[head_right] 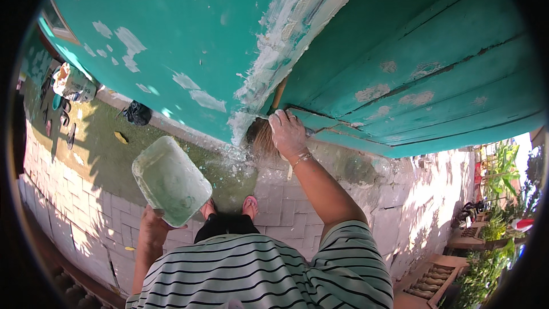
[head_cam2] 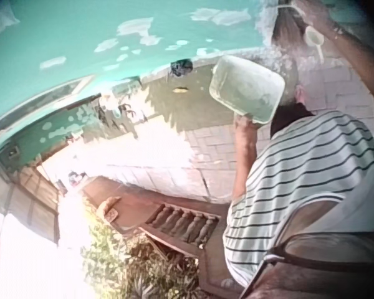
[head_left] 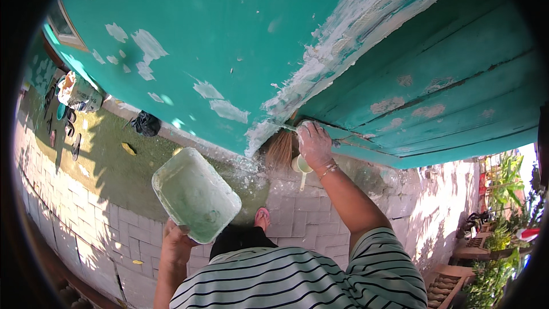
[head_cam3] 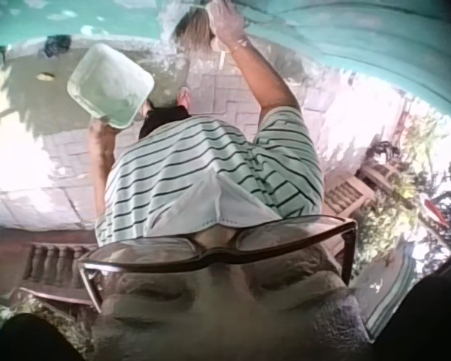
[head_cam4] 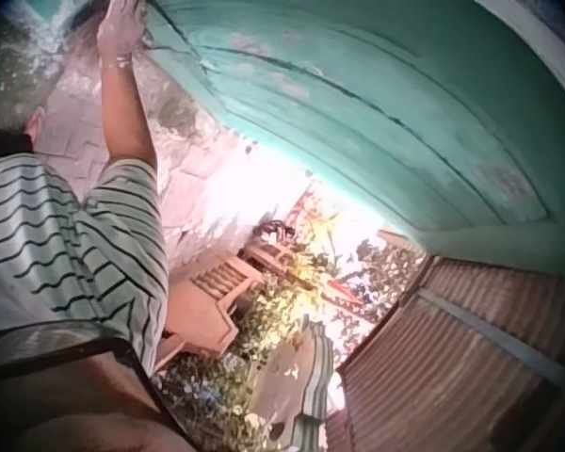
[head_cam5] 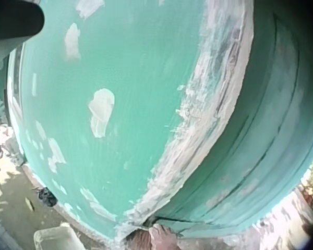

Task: The person applies wall filler to a damaged exterior corner using a putty knife, repeatedly scooping material from a plastic container and smoothing it over the surface.

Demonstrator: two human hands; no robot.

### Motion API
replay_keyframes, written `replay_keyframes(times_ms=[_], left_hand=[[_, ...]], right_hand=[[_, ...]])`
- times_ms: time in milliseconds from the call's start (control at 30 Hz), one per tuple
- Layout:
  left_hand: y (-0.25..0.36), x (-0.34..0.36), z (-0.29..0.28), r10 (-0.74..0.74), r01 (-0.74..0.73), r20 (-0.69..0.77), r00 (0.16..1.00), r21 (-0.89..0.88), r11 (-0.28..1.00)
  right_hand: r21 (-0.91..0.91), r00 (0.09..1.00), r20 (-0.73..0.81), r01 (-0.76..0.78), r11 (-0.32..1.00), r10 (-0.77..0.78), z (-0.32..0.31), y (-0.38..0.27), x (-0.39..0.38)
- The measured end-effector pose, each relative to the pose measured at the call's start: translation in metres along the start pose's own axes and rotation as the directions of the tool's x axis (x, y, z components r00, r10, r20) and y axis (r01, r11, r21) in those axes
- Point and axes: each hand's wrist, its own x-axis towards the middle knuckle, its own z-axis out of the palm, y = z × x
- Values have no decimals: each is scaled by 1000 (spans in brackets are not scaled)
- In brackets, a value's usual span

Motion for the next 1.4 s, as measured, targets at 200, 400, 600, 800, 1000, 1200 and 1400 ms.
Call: replay_keyframes(times_ms=[200,400,600,800,1000,1200,1400], left_hand=[[-11,-3,33,23,-23,-3,1000,-104,994],[-17,-3,56,60,-61,-16,998,-107,992],[-29,3,68,53,-56,-23,998,-133,990],[-35,7,75,16,-18,-16,1000,-130,991],[-34,11,81,25,-22,29,999,-90,996],[-32,10,86,-19,16,-39,999,-62,998],[-35,11,92,-23,19,-70,997,-57,998]], right_hand=[[-45,964,-239,110,993,-118,-98,26,41],[111,874,-485,84,990,-20,-178,26,80],[63,962,-227,172,983,-153,-167,20,61],[413,983,-35,176,893,-178,-116,42,57],[465,966,-138,257,847,-218,-60,42,67],[535,966,-120,256,805,-227,-38,56,86],[642,989,-77,149,752,-129,-21,64,83]])
